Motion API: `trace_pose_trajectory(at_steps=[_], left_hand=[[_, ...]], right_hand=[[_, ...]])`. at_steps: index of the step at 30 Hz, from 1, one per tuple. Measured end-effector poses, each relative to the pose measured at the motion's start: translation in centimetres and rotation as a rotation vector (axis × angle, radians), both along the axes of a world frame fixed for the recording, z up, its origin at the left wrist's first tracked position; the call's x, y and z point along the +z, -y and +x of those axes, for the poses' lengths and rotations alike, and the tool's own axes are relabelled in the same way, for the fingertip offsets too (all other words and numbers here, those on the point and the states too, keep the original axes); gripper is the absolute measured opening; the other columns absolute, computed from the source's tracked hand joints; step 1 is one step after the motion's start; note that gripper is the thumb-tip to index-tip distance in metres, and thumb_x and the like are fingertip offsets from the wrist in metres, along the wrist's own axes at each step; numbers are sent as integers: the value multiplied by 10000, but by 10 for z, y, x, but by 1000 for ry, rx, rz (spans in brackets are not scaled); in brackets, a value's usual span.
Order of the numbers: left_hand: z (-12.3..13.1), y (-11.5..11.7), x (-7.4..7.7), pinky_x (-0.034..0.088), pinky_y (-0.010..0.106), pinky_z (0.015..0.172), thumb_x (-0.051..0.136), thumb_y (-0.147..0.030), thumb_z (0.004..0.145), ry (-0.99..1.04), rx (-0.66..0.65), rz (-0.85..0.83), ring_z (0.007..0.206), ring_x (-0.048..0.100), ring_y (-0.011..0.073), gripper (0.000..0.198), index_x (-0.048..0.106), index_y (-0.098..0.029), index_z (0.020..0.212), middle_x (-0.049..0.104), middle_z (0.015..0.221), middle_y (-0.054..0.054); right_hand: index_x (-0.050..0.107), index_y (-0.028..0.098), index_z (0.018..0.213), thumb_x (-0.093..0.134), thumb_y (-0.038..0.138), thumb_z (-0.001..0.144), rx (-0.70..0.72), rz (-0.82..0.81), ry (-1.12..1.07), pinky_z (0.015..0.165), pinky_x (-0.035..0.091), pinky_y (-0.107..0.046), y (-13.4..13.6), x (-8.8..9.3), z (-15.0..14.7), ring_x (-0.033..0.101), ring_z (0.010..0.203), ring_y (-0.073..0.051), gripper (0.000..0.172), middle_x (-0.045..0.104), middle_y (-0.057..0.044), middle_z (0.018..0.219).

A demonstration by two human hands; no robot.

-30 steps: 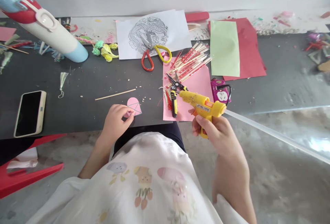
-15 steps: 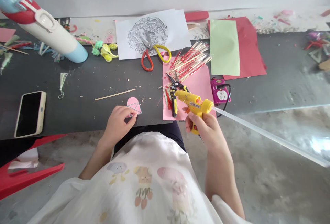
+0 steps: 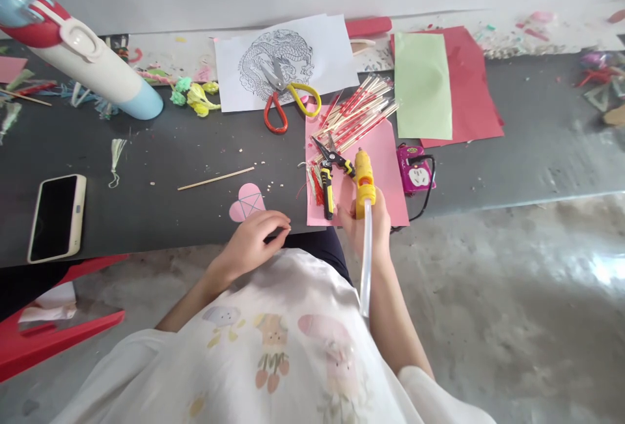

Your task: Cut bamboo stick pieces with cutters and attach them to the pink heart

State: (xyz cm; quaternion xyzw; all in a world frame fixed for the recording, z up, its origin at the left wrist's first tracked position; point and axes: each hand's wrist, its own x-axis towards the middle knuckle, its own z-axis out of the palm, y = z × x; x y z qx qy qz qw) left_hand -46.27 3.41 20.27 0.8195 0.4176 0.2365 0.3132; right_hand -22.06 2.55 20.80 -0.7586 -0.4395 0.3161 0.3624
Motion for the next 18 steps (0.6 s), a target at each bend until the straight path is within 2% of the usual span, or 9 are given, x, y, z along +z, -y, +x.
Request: trace_pose_trajectory(at_steps=[3, 6, 12, 18], left_hand=[[13, 0, -4, 504, 343, 889, 512, -192, 947, 1, -76, 7, 992, 663, 180, 108, 618, -208, 934, 713, 1128, 36], [22, -2, -7, 504, 352, 899, 507, -193, 952, -20, -116, 9, 1020, 657, 185, 104, 611, -203, 946, 694, 1188, 33], [31, -6, -6, 513, 355, 888, 514, -197, 951, -57, -136, 45, 992, 662, 189, 100, 612, -195, 972, 697, 1189, 41], [35, -6, -6, 525, 353, 893, 519, -187, 941, -53, -140, 22, 1001, 673, 188, 94, 609, -192, 966, 699, 1174, 46]], right_hand=[[562, 231, 959, 709, 408, 671, -61, 20, 213, 559, 439, -307, -5, -15, -7, 522, 531, -154, 369, 536, 66, 609], [550, 218, 1068, 705, 438, 676, -54, 8, 310, 587, 446, -319, -10, -20, -15, 584, 573, -188, 475, 605, 44, 638], [512, 240, 1130, 666, 426, 728, -8, -51, 348, 714, 485, -389, -13, -19, -22, 672, 754, -266, 470, 709, -35, 813], [468, 226, 1224, 620, 453, 749, 22, -38, 395, 757, 499, -451, -9, -22, -26, 686, 882, -317, 548, 718, -95, 970]])
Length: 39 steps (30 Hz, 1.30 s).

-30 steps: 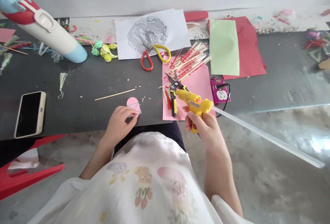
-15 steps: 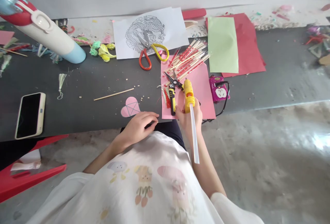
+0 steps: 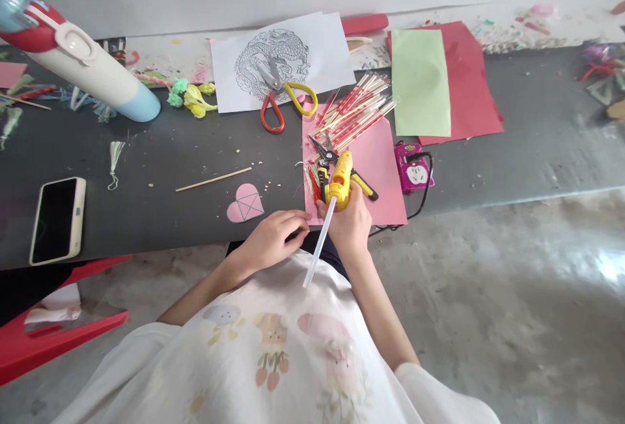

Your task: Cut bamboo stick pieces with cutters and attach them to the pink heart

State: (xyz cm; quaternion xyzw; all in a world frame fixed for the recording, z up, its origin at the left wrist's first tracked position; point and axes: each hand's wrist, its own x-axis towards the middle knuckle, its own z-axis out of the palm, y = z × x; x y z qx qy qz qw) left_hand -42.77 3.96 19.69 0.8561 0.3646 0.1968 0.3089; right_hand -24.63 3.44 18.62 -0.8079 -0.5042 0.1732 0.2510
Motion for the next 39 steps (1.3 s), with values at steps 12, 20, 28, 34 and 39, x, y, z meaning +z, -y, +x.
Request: trace_pose_trajectory(at_steps=[12, 20, 28, 34, 39], left_hand=[[1, 2, -1, 546, 348, 907, 519, -169, 925, 45, 62, -61, 1032, 685, 192, 90, 601, -196, 949, 709, 1155, 51], [-3, 1, 2, 555, 352, 899, 526, -147, 912, 30, 82, -65, 1018, 693, 195, 89, 601, -194, 926, 713, 1144, 60], [-8, -1, 2, 563, 354, 881, 533, -136, 902, 35, 94, -63, 1026, 692, 201, 82, 591, -192, 889, 711, 1147, 72], [-7, -2, 2, 564, 360, 880, 522, -135, 905, 24, 90, -59, 1018, 690, 198, 91, 591, -192, 888, 710, 1141, 77], [-10, -5, 6, 561, 336, 848, 527, -109, 891, -12, 114, -19, 985, 694, 191, 108, 587, -198, 890, 714, 1112, 65]], right_hand=[[473, 242, 1258, 649, 416, 690, 31, -51, 16, 775, 505, -448, -3, 3, 0, 692, 917, -331, 620, 722, -105, 1044], [459, 261, 1218, 633, 418, 702, 7, -108, 57, 768, 503, -419, -5, 8, 13, 692, 873, -306, 567, 726, -70, 956], [451, 258, 1222, 611, 401, 707, -16, -117, 66, 775, 488, -422, -8, 3, 24, 689, 880, -309, 557, 722, -47, 938], [466, 264, 1189, 608, 412, 709, -26, -81, 45, 769, 491, -440, -12, 1, 28, 689, 847, -315, 522, 716, -57, 911], [484, 280, 1164, 618, 449, 700, -33, -33, 44, 724, 492, -417, -16, 5, 28, 681, 811, -311, 512, 719, -39, 872]])
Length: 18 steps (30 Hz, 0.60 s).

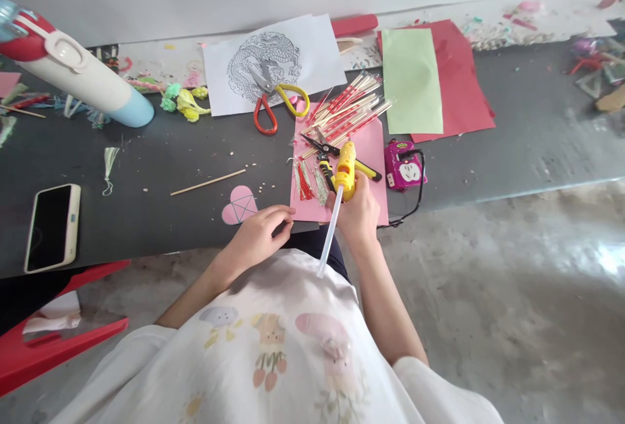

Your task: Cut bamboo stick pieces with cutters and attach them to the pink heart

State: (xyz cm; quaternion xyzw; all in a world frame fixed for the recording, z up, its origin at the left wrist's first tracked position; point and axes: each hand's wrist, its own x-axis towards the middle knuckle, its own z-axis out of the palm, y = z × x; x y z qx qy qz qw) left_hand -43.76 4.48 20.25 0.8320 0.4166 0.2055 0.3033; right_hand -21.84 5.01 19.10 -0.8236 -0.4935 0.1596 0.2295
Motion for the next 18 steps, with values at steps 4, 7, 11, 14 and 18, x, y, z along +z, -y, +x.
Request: trace_pose_trajectory(at_steps=[4, 7, 11, 14, 18], left_hand=[[-6, -5, 2, 558, 329, 835, 526, -111, 896, -58, 37, 54, 964, 697, 190, 105, 592, -190, 915, 715, 1106, 68], [-12, -8, 2, 551, 323, 815, 514, -105, 900, -99, 59, 88, 958, 695, 192, 114, 593, -187, 906, 717, 1090, 68], [-20, -11, 2, 542, 328, 778, 516, -100, 895, -175, 92, 146, 930, 691, 202, 115, 599, -180, 902, 720, 1083, 74], [-23, -15, 1, 537, 350, 798, 522, -114, 898, -206, 75, 190, 924, 670, 212, 108, 605, -180, 878, 728, 1041, 76], [-25, -17, 2, 522, 402, 855, 534, -154, 908, -236, 12, 274, 923, 598, 242, 114, 621, -187, 842, 738, 971, 65]], right_hand=[[493, 282, 1177, 630, 452, 695, 5, 12, 1, 706, 487, -400, -2, 2, 1, 677, 799, -300, 528, 720, -38, 889], [478, 273, 1206, 620, 444, 700, 15, -14, 2, 739, 493, -431, -4, 2, 2, 678, 817, -309, 553, 718, -43, 902], [493, 255, 1207, 601, 422, 727, 23, -32, 8, 759, 496, -446, -5, 5, 0, 681, 865, -323, 519, 718, -70, 941], [505, 218, 1217, 585, 402, 745, 35, -17, 28, 765, 493, -450, -5, 10, -2, 678, 889, -334, 513, 715, -112, 996], [520, 198, 1225, 579, 458, 789, 63, 5, 8, 745, 493, -435, 0, 14, -2, 674, 864, -328, 511, 721, -130, 986]])
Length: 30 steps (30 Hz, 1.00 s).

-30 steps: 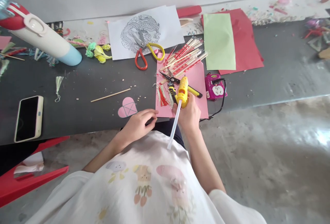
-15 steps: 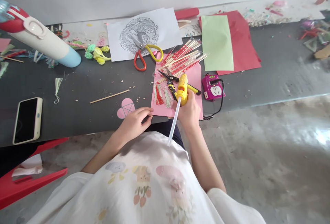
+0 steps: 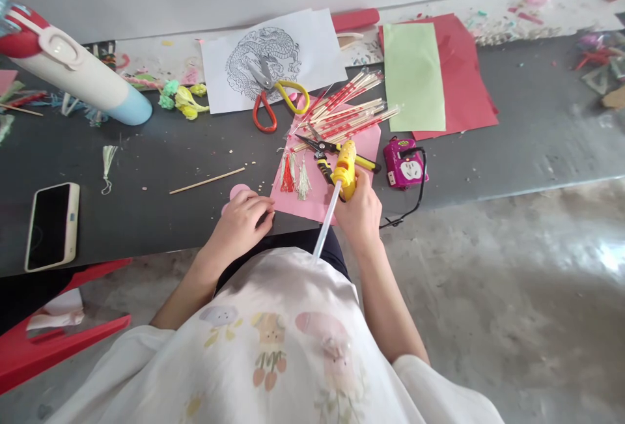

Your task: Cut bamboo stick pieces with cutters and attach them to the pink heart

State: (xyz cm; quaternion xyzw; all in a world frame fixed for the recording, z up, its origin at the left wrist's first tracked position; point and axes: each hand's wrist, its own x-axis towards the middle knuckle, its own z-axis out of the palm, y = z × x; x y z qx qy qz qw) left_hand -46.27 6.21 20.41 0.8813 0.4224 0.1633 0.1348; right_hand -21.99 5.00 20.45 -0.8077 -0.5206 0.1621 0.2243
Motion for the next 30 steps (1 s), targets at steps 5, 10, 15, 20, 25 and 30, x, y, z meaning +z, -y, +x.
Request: trace_pose_trajectory(at_steps=[5, 10, 15, 20, 25, 30], left_hand=[[0, 1, 1, 521, 415, 863, 524, -160, 915, 13, 4, -6, 920, 563, 243, 131, 630, -186, 842, 728, 968, 71], [7, -10, 1, 509, 422, 927, 511, -144, 913, 82, -42, -73, 1010, 597, 237, 120, 618, -178, 870, 702, 1034, 92], [20, -28, 0, 491, 394, 960, 478, -183, 937, 47, -102, -133, 1053, 620, 234, 132, 605, -156, 913, 671, 1120, 115], [38, -46, -1, 489, 362, 916, 443, -183, 935, -9, -170, -162, 1011, 628, 217, 154, 596, -173, 910, 652, 1090, 91], [68, -61, 2, 492, 346, 873, 443, -158, 914, -35, -210, -200, 979, 625, 216, 162, 598, -159, 868, 648, 1056, 100], [79, -65, 5, 489, 344, 886, 446, -145, 908, -34, -227, -218, 980, 616, 216, 173, 615, -154, 873, 650, 1004, 96]], right_hand=[[559, 233, 1212, 506, 473, 865, 28, 71, -81, 720, 497, -397, 9, 4, 4, 674, 859, -296, 426, 720, -125, 1013], [594, 238, 1179, 539, 486, 838, 21, 47, -126, 659, 488, -357, 15, 8, 5, 649, 731, -247, 426, 720, -88, 920], [615, 234, 1156, 562, 491, 797, -15, 49, -156, 640, 485, -351, 18, 9, 5, 623, 686, -225, 444, 708, -59, 853], [616, 221, 1155, 554, 493, 799, -39, 78, -166, 621, 485, -348, 21, 9, 9, 597, 624, -202, 452, 691, -43, 789], [610, 236, 1153, 560, 498, 812, -19, 89, -209, 624, 500, -350, 23, 3, 13, 632, 664, -218, 434, 699, -44, 816], [612, 236, 1169, 561, 471, 838, 11, 134, -231, 690, 529, -370, 27, -1, 18, 690, 845, -265, 410, 721, -100, 1006]])
